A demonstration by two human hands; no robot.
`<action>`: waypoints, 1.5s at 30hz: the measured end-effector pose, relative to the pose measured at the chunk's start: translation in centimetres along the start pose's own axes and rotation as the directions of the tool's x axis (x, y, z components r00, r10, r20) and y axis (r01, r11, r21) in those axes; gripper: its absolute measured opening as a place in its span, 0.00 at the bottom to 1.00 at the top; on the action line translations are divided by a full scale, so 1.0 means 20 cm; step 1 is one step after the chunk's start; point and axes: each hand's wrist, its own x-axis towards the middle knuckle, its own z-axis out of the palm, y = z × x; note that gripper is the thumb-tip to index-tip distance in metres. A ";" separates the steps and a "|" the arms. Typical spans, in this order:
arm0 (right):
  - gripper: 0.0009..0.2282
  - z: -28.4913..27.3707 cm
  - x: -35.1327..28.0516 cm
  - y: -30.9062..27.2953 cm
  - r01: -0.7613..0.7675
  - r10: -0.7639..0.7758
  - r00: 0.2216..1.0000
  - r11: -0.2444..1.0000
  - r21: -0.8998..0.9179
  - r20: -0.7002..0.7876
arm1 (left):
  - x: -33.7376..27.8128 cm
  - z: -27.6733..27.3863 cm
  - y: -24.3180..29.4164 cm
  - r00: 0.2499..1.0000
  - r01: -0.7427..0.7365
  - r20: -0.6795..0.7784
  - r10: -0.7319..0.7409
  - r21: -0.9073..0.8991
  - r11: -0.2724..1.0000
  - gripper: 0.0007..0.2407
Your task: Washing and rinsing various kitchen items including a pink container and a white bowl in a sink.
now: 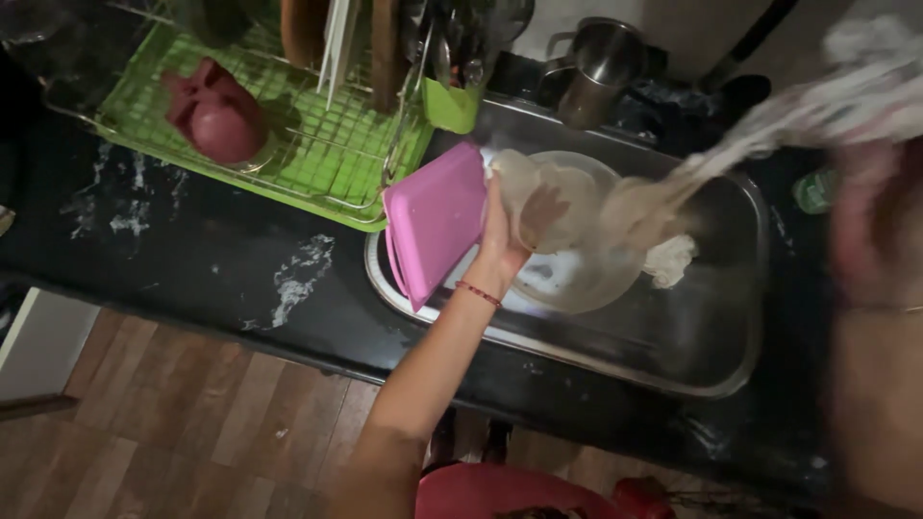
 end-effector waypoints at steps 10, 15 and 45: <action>0.13 -0.25 -0.36 0.99 0.248 0.245 0.946 -0.136 -0.959 0.210 | -0.20 0.25 0.09 0.998 -0.005 -0.067 0.011 0.098 0.995 0.50; 0.12 -0.69 -0.19 1.06 0.496 0.470 0.832 -0.396 -0.773 0.294 | 0.02 0.05 -0.12 0.997 -0.071 0.008 0.071 0.144 0.987 0.41; 0.16 -1.00 0.03 1.25 0.505 0.286 0.346 -0.860 0.080 0.894 | 0.04 0.03 -0.17 0.944 -0.329 0.131 0.304 0.259 0.908 0.40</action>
